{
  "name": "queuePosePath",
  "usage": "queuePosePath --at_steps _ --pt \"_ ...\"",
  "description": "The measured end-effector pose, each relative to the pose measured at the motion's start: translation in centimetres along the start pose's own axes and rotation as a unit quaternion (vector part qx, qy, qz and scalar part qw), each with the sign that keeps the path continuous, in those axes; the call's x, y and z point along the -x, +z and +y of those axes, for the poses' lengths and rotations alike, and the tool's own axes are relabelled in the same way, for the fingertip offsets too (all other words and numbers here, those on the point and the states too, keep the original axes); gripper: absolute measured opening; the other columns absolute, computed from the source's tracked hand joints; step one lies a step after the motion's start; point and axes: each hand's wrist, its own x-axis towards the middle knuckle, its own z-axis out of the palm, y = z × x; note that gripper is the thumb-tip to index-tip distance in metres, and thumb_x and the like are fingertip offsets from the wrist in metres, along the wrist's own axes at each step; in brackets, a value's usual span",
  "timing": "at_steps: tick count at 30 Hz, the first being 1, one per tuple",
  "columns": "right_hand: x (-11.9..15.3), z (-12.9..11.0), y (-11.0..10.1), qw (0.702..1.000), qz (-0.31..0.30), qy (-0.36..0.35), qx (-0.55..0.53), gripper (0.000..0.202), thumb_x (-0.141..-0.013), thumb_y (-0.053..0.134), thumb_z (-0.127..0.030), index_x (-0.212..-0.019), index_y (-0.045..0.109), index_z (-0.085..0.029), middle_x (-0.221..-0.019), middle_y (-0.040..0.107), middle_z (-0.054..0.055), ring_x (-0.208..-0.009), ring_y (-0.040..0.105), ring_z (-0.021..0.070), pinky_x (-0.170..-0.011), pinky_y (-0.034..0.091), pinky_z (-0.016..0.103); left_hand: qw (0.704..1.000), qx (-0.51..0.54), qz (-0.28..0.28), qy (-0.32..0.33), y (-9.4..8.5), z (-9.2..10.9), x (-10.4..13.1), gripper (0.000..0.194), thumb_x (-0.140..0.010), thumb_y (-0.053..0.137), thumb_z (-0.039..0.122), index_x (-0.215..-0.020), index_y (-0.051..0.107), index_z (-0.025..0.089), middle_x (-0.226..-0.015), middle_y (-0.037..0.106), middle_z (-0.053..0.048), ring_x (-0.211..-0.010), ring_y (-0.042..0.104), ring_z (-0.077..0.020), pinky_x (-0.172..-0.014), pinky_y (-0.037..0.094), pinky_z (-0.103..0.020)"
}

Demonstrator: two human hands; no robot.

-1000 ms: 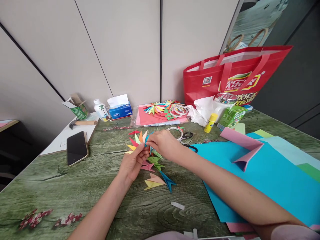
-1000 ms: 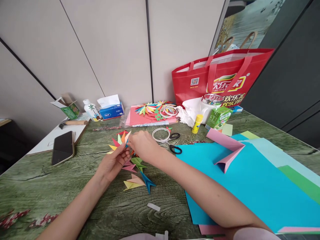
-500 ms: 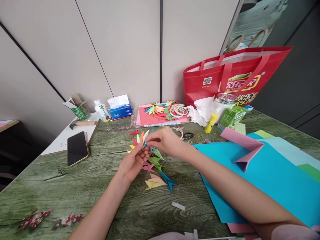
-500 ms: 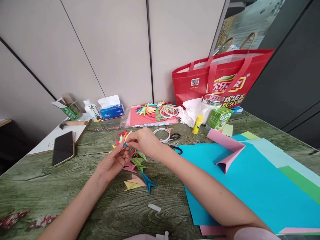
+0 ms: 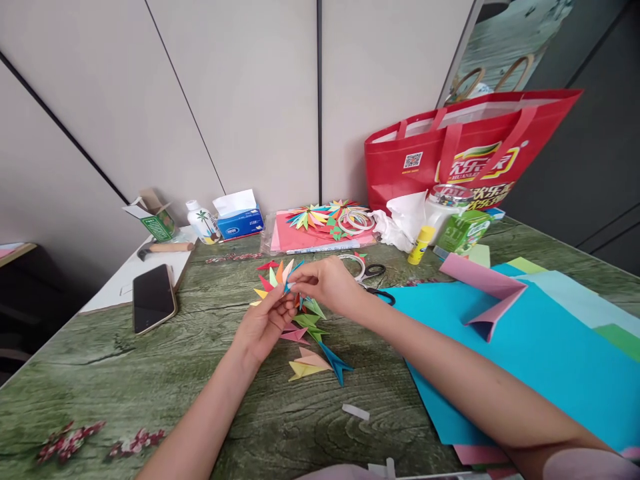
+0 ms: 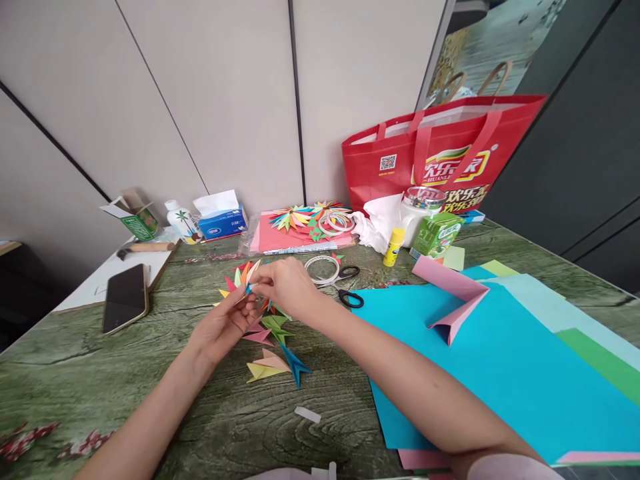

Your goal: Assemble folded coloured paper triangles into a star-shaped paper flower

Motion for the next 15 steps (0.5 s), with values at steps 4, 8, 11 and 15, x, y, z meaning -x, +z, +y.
queuePosePath --at_steps 4,8,11,15 --pt "0.03 -0.20 -0.28 1.000 -0.014 -0.001 0.013 0.010 -0.073 0.060 -0.015 -0.078 0.069 -0.017 -0.068 0.068 0.001 -0.061 0.059 0.0113 -0.059 0.037 0.021 1.000 0.008 -0.011 -0.009 -0.14 -0.13 -0.14 0.008 -0.072 0.061 0.010 -0.066 0.065 0.007 -0.056 0.062 -0.005 -0.048 0.056 -0.0081 -0.048 0.048 -0.017" --pt "0.05 -0.44 -0.29 1.000 -0.018 0.006 0.015 0.009 -0.071 0.060 -0.012 -0.075 0.067 -0.016 -0.066 0.067 0.000 -0.060 0.058 0.0104 -0.058 0.036 0.020 1.000 -0.002 -0.018 0.001 -0.32 -0.33 -0.26 0.005 -0.071 0.063 0.010 -0.068 0.065 0.007 -0.057 0.063 -0.005 -0.050 0.056 -0.0078 -0.049 0.049 -0.017" --pt "0.02 -0.67 -0.24 0.999 -0.021 0.019 0.031 0.010 -0.071 0.060 -0.011 -0.075 0.067 -0.016 -0.065 0.067 0.000 -0.059 0.056 0.0101 -0.057 0.035 0.020 1.000 -0.013 -0.015 0.007 -0.33 -0.41 -0.32 0.008 -0.071 0.063 0.011 -0.065 0.065 0.007 -0.056 0.062 -0.005 -0.049 0.056 -0.0078 -0.049 0.048 -0.018" --pt "-0.03 -0.76 -0.34 0.998 -0.032 0.032 0.048 0.007 -0.070 0.061 -0.011 -0.071 0.066 -0.016 -0.065 0.066 -0.001 -0.058 0.054 0.0097 -0.056 0.033 0.019 1.000 -0.022 -0.008 0.000 -0.22 -0.47 -0.38 0.009 -0.070 0.064 0.011 -0.063 0.065 0.007 -0.055 0.063 -0.005 -0.048 0.055 -0.0072 -0.048 0.048 -0.017"
